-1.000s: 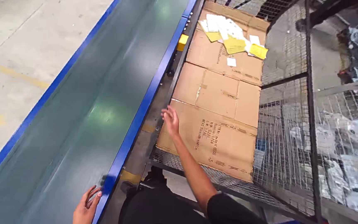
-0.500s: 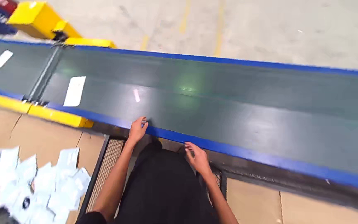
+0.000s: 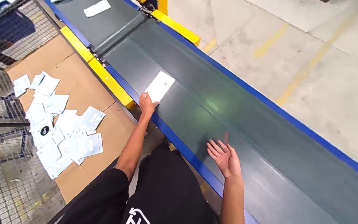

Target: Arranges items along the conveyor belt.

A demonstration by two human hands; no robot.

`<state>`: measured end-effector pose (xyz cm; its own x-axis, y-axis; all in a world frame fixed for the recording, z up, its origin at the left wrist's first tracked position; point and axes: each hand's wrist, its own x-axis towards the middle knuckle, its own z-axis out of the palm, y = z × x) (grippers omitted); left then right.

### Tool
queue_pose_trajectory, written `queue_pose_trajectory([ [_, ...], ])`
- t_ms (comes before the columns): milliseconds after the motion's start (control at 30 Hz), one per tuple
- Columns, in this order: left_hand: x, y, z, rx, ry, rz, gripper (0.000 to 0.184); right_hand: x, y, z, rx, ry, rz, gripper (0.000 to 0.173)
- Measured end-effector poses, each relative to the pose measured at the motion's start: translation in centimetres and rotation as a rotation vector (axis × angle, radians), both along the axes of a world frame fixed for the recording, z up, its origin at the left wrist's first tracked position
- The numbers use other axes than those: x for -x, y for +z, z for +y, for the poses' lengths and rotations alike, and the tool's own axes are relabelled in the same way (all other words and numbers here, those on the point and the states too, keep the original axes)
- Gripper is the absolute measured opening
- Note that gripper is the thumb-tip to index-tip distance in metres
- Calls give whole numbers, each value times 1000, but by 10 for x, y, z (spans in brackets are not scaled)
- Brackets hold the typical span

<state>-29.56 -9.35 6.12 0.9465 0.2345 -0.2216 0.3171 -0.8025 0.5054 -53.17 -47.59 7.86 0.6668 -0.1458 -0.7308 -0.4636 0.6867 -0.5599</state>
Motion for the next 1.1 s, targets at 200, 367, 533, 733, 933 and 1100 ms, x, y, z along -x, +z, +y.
queue_pose_trajectory([
  [200, -18, -3, -37, -85, -61, 208, 110, -58, -18, 63, -109, 160, 12, 61],
  [367, 0, -1, -71, 22, -96, 349, 111, -70, -23, 71, -107, 224, 39, 61],
  [533, 18, -25, -81, 240, -390, 344, 55, -75, -24, 75, -34, 278, 37, 58],
  [733, 61, -22, -89, 772, -539, 276, 31, -58, -29, 72, 104, 328, 2, 48],
  [933, 86, -5, -86, 996, -589, 276, 27, -36, -37, 82, 271, 400, -20, 51],
  [1100, 91, -6, -92, 733, -709, 245, 30, -35, -41, 83, 253, 320, -31, 33],
])
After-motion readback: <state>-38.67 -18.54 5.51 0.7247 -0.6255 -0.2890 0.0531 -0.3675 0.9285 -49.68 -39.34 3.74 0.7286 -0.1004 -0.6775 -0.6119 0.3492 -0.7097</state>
